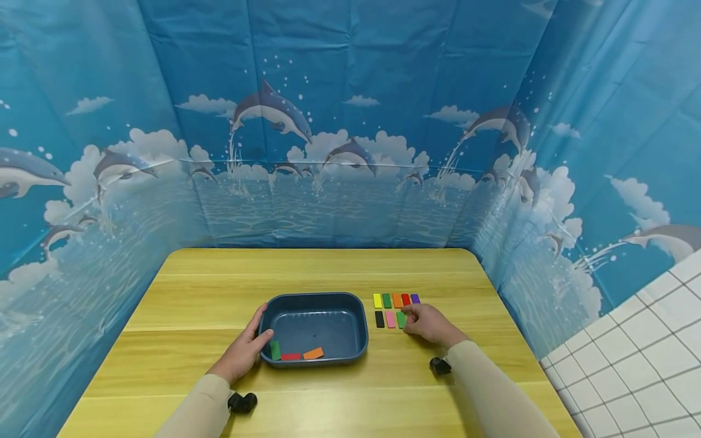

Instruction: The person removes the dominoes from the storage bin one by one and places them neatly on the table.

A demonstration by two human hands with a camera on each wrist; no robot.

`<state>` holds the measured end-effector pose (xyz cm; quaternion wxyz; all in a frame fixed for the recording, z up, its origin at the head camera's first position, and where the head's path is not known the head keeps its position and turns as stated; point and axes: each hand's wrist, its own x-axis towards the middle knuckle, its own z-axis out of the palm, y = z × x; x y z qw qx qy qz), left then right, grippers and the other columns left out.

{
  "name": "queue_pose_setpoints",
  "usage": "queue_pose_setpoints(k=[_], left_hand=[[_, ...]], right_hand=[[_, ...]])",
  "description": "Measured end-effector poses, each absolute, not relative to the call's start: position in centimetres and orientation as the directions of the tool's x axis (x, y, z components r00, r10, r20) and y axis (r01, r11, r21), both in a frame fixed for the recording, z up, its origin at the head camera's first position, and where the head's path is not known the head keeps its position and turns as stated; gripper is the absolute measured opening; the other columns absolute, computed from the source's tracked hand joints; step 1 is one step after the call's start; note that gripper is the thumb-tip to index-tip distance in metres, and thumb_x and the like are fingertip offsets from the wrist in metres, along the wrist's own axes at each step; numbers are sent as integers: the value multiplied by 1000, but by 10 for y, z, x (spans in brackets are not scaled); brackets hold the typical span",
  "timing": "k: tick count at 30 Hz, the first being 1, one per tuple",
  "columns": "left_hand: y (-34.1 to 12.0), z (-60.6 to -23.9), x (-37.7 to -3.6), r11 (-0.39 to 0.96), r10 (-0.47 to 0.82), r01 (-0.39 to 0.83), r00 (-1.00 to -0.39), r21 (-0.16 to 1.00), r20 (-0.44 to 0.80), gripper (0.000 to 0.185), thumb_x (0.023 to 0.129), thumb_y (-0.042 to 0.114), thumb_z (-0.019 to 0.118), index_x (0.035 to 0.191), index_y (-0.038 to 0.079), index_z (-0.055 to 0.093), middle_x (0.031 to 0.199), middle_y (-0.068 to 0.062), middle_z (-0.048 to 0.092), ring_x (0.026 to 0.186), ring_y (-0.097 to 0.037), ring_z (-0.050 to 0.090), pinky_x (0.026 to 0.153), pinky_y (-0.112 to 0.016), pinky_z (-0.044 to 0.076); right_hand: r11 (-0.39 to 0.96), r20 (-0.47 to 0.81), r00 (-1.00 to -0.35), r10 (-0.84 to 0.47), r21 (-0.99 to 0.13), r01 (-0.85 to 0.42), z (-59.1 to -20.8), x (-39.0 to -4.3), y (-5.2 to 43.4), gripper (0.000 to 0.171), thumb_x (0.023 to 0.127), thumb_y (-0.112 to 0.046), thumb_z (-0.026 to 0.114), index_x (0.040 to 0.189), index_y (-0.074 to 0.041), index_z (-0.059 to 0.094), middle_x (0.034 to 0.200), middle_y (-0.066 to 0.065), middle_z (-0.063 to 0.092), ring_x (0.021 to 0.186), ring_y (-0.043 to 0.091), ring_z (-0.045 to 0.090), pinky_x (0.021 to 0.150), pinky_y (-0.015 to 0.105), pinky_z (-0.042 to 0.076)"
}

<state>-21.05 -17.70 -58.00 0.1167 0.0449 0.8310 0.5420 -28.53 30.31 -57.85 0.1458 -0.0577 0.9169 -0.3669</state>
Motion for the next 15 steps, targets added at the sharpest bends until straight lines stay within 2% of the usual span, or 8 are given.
queue_pose_setpoints(k=[8,15], left_hand=[[-177,-581,-211,416,197,-50,-970,908,-144,70,114,36,46,171,31,6,179,-11,1,163,-43,5,129,-68,11],[-177,-581,-211,416,194,-59,-969,907,-152,71,113,38,47,171,32,6,179,-12,4,163,-43,6,129,-67,11]], right_hand=[[720,-222,-955,-198,-694,12,-578,-285,302,49,91,-7,79,137,-2,66,87,4,61,72,18,54,63,27,44],[724,-214,-955,-204,-689,0,-579,-285,303,48,91,-9,78,137,-2,66,84,3,61,68,17,53,60,26,42]])
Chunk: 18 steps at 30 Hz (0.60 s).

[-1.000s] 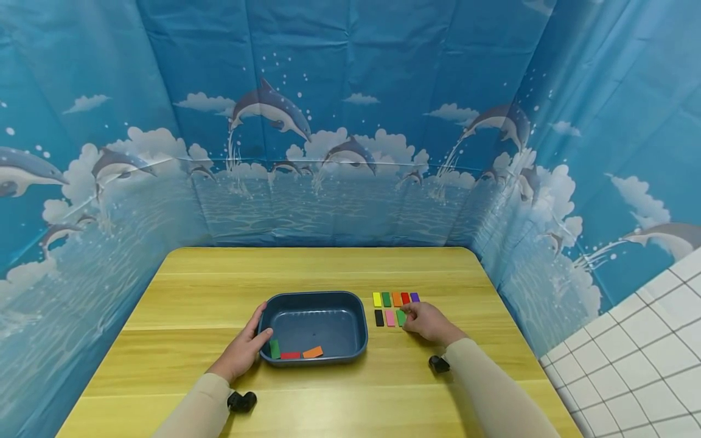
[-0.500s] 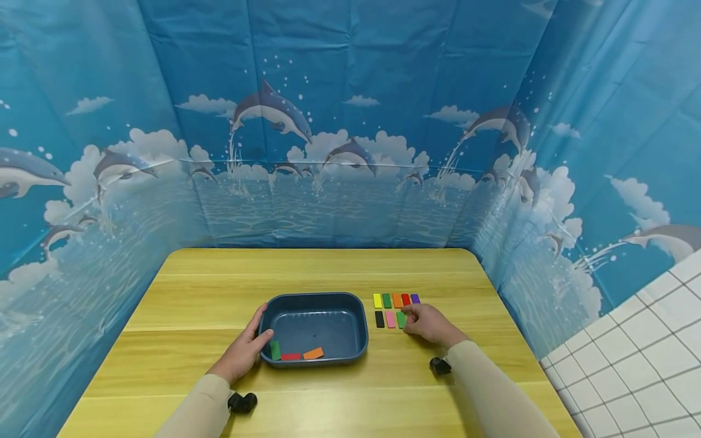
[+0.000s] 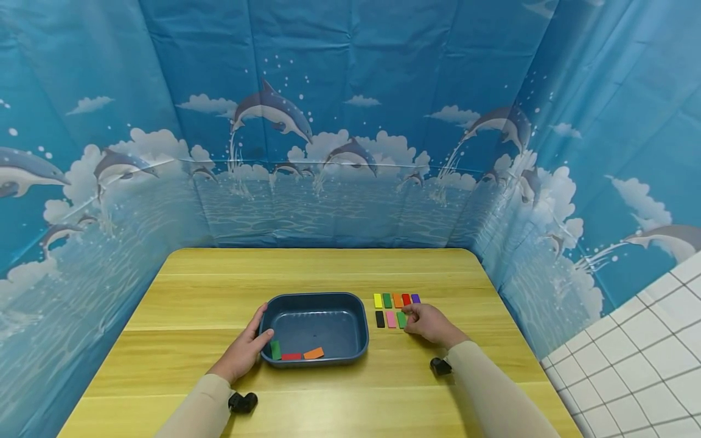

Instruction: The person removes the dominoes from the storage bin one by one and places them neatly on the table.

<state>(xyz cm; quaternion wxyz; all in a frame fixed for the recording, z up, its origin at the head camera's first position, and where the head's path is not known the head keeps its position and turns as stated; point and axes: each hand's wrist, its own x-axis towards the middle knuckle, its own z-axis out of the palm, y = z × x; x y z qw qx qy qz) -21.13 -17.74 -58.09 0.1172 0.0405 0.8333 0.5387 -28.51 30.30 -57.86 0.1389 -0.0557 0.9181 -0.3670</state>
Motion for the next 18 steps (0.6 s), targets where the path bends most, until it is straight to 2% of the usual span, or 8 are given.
queue_pose_setpoints(k=[12,18], left_hand=[[-178,-583,-213,406,196,-53,-970,912,-144,71,113,37,47,171,30,6,179,-11,4,164,-41,6,130,-66,10],[-179,-585,-214,395,203,-48,-969,917,-138,70,114,38,47,171,31,7,179,-10,2,164,-41,4,129,-66,10]], right_hand=[[695,-227,-951,-211,-719,18,-574,-287,303,45,96,-17,75,138,-4,64,83,4,60,62,16,50,56,27,40],[695,-144,-976,-166,-719,-13,-554,-290,287,44,102,-22,68,143,-5,62,80,6,60,61,17,49,56,29,41]])
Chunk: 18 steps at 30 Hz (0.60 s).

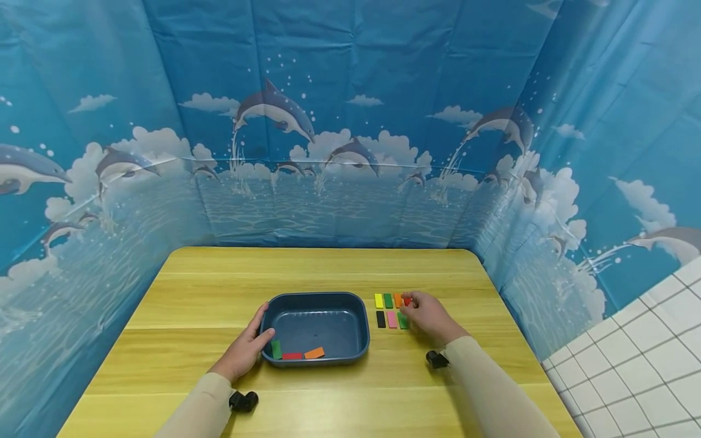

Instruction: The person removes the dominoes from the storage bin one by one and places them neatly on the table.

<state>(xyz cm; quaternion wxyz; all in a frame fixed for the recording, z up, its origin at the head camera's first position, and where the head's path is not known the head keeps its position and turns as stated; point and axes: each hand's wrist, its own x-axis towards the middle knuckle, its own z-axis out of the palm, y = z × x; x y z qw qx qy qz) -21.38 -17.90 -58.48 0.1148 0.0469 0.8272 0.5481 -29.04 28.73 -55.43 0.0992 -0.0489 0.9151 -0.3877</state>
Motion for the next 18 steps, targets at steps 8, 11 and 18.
queue_pose_setpoints(k=[8,11,18], left_hand=[[-179,-584,-215,398,197,-45,-971,916,-133,70,113,38,47,171,32,8,179,-10,5,164,-41,6,130,-65,11],[-179,-583,-215,400,195,-45,-972,915,-133,70,113,37,48,171,32,8,179,-9,5,164,-40,7,130,-65,12],[-179,-583,-215,398,201,-46,-970,916,-136,70,114,34,47,171,30,7,179,-10,5,164,-40,7,130,-64,11]], right_hand=[[676,-86,-916,-391,-702,-223,-508,-294,223,44,102,-19,69,145,-11,63,85,1,63,60,14,50,60,30,47],[664,-122,-856,-503,-688,-292,-495,-292,194,45,102,-20,71,146,-14,63,86,-1,64,60,13,50,59,30,47],[668,-224,-700,-678,-586,-459,-490,-291,133,42,100,-16,73,142,-19,68,91,-5,67,75,10,56,69,27,51]])
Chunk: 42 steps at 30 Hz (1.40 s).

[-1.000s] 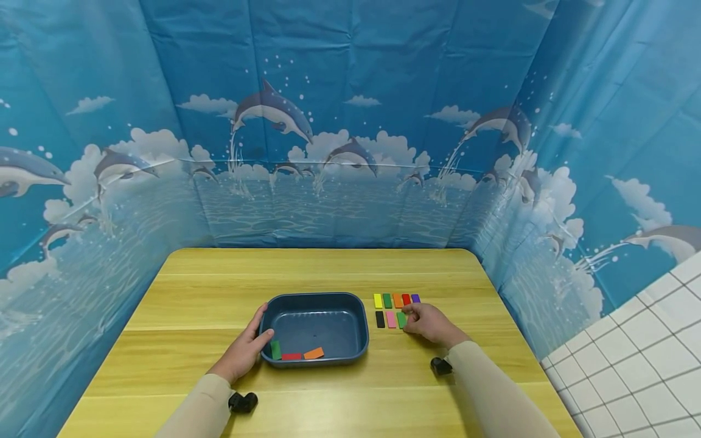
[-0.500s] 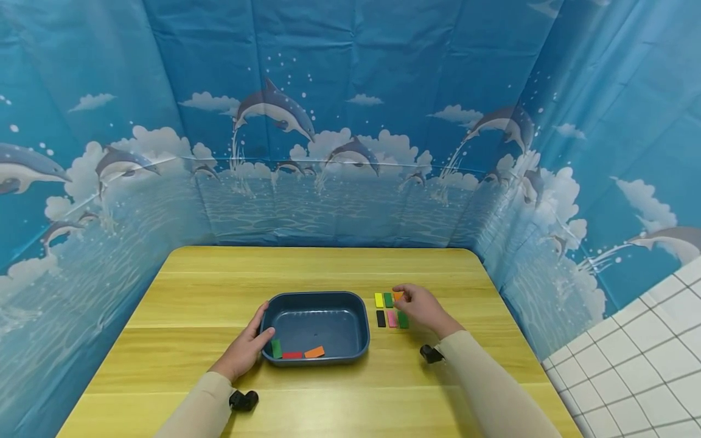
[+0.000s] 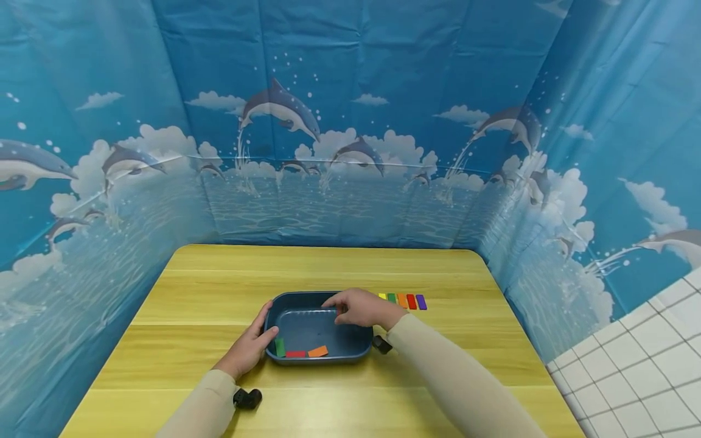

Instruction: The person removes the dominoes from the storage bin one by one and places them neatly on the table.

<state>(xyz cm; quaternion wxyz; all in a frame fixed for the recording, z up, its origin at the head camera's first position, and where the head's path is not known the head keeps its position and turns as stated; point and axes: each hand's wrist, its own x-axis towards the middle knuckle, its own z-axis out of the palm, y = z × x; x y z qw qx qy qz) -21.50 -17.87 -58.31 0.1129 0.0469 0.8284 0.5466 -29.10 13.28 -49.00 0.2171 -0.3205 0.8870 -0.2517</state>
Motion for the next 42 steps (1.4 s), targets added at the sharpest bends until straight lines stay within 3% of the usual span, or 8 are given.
queue_pose_setpoints(k=[5,10,13,22,32,38,42], left_hand=[[-179,-585,-215,401,200,-47,-970,915,-138,70,114,35,48,171,31,8,179,-11,6,164,-39,8,130,-64,12],[-178,-588,-214,405,202,-43,-970,914,-135,70,113,38,48,171,32,9,179,-10,6,163,-40,9,130,-65,13],[-177,-588,-214,403,205,-41,-969,914,-134,71,113,40,49,171,31,9,179,-10,6,163,-39,9,130,-65,12],[-175,-590,-217,403,201,-48,-969,914,-140,70,113,37,48,171,32,9,179,-7,8,164,-38,9,130,-64,12],[-179,-591,-220,408,197,-47,-970,912,-139,70,112,38,50,171,35,11,179,-5,10,164,-36,11,130,-64,15],[-180,-589,-219,414,196,-33,-973,910,-124,69,113,38,49,171,33,12,178,-8,11,164,-38,12,130,-65,14],[-181,-589,-218,414,189,-42,-973,909,-131,68,113,37,48,171,34,11,179,-7,11,164,-37,12,130,-65,13]], right_hand=[[652,-279,-602,-748,-479,-588,-503,-293,103,38,99,-12,74,135,-21,74,101,-6,73,82,3,59,74,21,53],[655,-373,-539,-755,-470,-592,-515,-291,84,38,96,-6,74,128,-25,78,116,-9,76,98,0,68,89,22,57],[657,-431,-496,-754,-462,-596,-519,-291,78,40,94,-5,75,126,-28,79,111,-13,75,100,1,67,92,22,57],[650,-506,-423,-752,-460,-605,-526,-294,73,40,95,0,71,120,-30,81,93,-13,70,81,4,57,77,19,53],[648,-471,-447,-760,-500,-575,-534,-292,67,28,91,-7,81,115,-22,80,79,-10,73,70,3,63,74,18,53],[660,-442,-490,-751,-473,-584,-535,-291,61,18,91,-11,82,103,-23,77,83,-12,66,72,3,59,70,20,52],[667,-417,-520,-745,-446,-597,-536,-294,60,14,94,-15,80,103,-23,76,87,-12,65,74,4,58,72,20,51]])
